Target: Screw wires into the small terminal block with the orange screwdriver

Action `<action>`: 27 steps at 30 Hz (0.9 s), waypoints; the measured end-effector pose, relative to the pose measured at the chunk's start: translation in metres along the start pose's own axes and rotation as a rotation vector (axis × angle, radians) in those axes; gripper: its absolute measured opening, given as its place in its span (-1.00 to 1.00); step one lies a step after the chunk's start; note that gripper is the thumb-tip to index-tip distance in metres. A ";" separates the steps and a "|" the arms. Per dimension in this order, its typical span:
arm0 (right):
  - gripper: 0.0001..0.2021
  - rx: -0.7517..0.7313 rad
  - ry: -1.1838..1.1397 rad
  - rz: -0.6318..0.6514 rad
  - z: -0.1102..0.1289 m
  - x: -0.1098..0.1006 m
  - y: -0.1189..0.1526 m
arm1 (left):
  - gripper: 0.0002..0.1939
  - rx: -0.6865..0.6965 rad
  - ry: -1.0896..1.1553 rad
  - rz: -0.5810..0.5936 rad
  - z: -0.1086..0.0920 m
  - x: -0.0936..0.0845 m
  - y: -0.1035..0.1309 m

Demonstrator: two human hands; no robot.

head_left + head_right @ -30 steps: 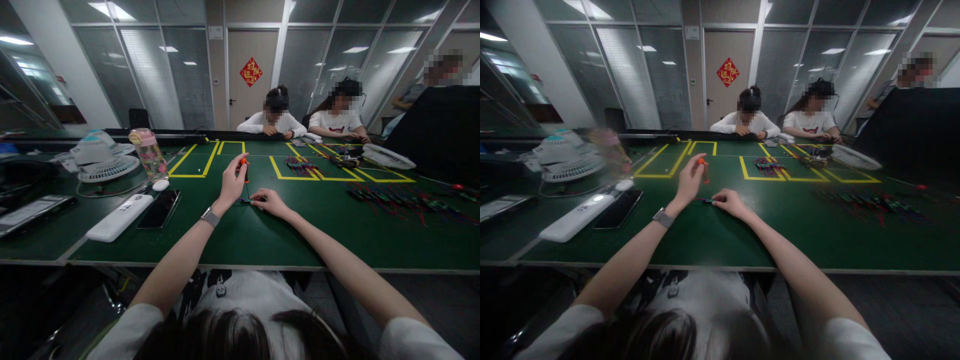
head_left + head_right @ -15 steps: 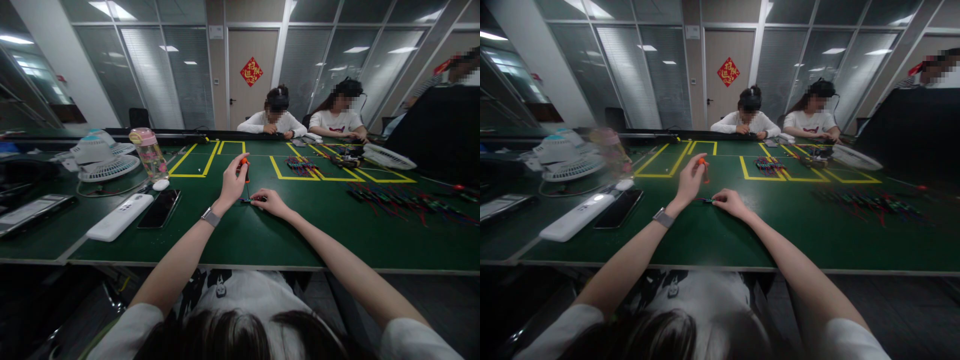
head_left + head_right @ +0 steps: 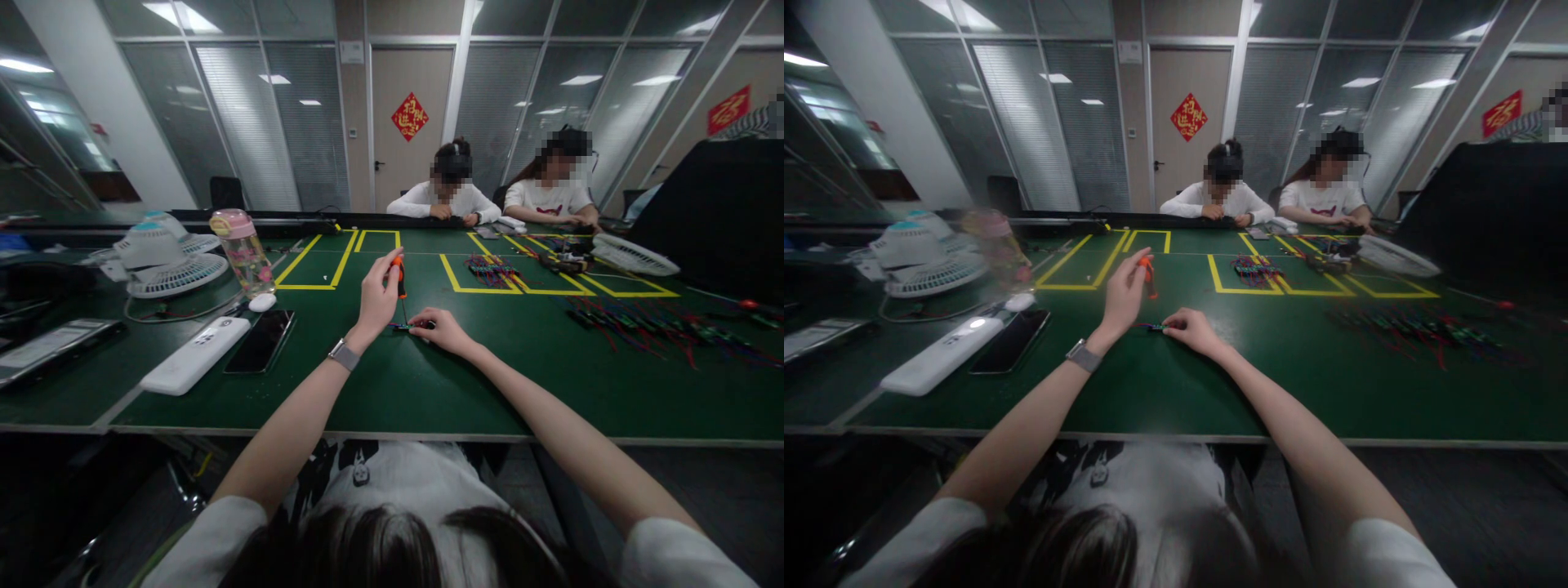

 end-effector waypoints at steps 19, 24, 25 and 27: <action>-0.81 0.015 -0.015 -0.009 0.001 -0.001 0.001 | -0.78 -0.001 -0.051 -0.034 -0.005 -0.003 0.001; -0.81 0.019 -0.010 -0.012 0.002 -0.001 0.001 | -0.73 -0.015 -0.057 -0.032 -0.003 -0.003 0.002; -0.81 0.021 -0.008 -0.013 0.002 -0.001 0.001 | -0.71 -0.010 -0.054 -0.027 -0.003 -0.003 0.001; -0.81 0.021 -0.007 -0.011 0.001 0.000 0.000 | -0.69 -0.009 -0.043 -0.014 -0.001 -0.002 0.001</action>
Point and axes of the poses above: each hand's wrist, its own y-axis away from the middle knuckle, its own x-axis out of the palm, z = x × y, the point moved 5 cm from there along -y, towards the middle knuckle, and after that the axes turned 14 degrees about z, right-handed, at the moved point
